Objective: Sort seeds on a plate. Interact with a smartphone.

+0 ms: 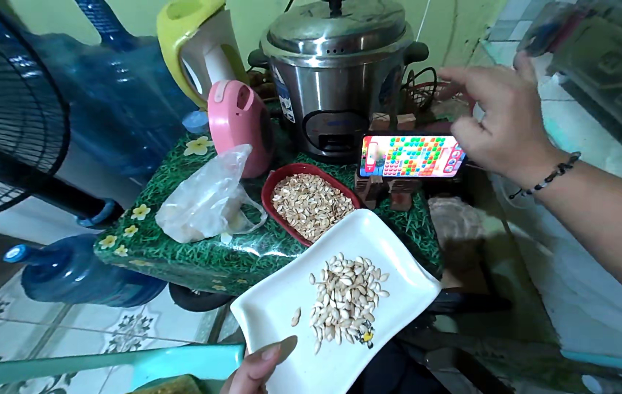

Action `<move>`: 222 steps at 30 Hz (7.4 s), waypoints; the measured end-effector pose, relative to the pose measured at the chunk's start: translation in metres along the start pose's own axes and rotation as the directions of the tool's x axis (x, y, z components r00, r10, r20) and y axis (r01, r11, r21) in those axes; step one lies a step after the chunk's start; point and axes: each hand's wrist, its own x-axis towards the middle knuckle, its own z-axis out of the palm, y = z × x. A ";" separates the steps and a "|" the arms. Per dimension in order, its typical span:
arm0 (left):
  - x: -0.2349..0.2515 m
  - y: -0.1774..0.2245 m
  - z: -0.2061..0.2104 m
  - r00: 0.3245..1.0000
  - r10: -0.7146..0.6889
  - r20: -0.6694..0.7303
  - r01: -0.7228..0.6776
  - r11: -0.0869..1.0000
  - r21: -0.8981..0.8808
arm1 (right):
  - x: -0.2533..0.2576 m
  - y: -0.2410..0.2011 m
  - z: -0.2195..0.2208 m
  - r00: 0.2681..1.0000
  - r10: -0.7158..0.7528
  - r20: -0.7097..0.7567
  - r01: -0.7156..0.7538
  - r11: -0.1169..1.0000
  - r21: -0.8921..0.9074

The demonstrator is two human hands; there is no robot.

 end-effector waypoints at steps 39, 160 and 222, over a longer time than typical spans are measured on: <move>-0.001 0.000 0.000 1.000 0.004 -0.021 -0.004 1.000 0.011 | -0.011 -0.028 0.036 0.989 -0.068 0.134 0.083 0.990 -0.110; -0.001 0.000 0.000 1.000 0.009 -0.024 -0.008 1.000 0.028 | -0.011 -0.034 0.041 0.994 -0.085 0.070 0.093 0.989 -0.116; 0.000 -0.002 0.002 1.000 0.018 -0.001 -0.018 1.000 0.015 | -0.009 -0.009 0.019 0.990 -0.119 0.070 0.119 0.993 0.004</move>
